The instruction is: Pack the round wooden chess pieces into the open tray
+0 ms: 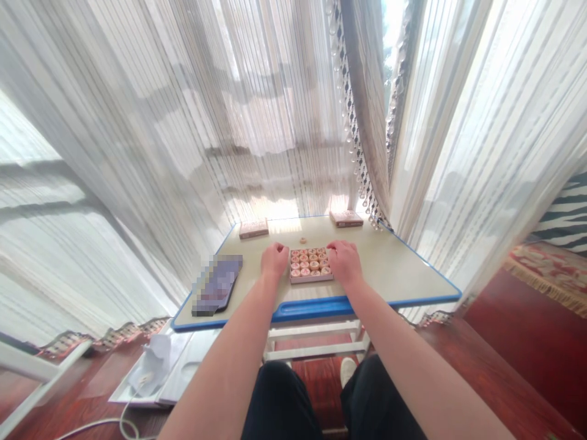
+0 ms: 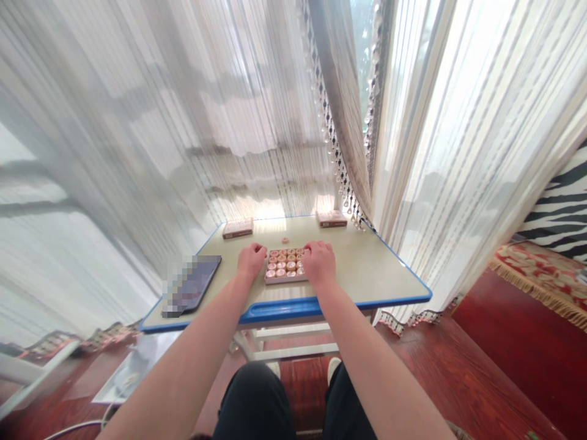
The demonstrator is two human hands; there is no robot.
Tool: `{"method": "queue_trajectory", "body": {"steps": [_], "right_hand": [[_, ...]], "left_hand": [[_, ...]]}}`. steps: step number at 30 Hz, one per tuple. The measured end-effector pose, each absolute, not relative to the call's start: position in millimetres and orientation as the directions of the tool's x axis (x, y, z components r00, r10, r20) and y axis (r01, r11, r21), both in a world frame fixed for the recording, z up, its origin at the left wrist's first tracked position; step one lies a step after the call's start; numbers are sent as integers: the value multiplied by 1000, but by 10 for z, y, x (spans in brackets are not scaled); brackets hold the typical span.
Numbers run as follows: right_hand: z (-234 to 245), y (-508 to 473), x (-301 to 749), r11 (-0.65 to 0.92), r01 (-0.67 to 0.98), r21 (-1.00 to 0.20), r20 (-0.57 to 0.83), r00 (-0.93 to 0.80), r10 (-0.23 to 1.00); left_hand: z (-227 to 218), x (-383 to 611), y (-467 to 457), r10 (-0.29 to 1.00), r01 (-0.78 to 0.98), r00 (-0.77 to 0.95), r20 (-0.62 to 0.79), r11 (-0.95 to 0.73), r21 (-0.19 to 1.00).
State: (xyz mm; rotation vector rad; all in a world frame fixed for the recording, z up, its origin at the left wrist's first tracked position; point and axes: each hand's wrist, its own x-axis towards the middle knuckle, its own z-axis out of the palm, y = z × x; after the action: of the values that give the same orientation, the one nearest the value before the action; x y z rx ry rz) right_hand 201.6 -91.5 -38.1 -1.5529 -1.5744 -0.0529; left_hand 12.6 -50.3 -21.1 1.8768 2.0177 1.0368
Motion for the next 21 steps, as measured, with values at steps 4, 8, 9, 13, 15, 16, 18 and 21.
{"method": "queue_trajectory", "body": {"steps": [4,8,9,13,15,16,18,21], "right_hand": [[-381,-909,2006,187,820,-541,567,192,801],[-382,-913,1975,272,817,-508,594,104,798],[-381,-921,1966,318,812,-489,606,54,794],[-376,-968,1935,474,765,-436,626,-121,770],[-378,-983,1926,489,760,-428,634,-133,761],[-381,-985,1922,486,764,-425,633,-133,763],[-390,-979,1917,474,773,-421,617,-139,775],[-406,-959,1914,466,780,-418,598,-149,787]], "left_hand": [[-208,117,-505,935,798,-172,310,-52,601],[-213,110,-494,938,808,-167,305,-47,588],[-214,110,-492,937,810,-165,307,-49,585],[-211,116,-497,939,806,-160,304,-54,590],[-205,120,-506,941,807,-151,302,-59,587],[-203,122,-510,941,809,-148,303,-61,585],[-203,122,-510,942,812,-148,301,-58,581],[-212,122,-497,943,812,-153,294,-50,581]]}}
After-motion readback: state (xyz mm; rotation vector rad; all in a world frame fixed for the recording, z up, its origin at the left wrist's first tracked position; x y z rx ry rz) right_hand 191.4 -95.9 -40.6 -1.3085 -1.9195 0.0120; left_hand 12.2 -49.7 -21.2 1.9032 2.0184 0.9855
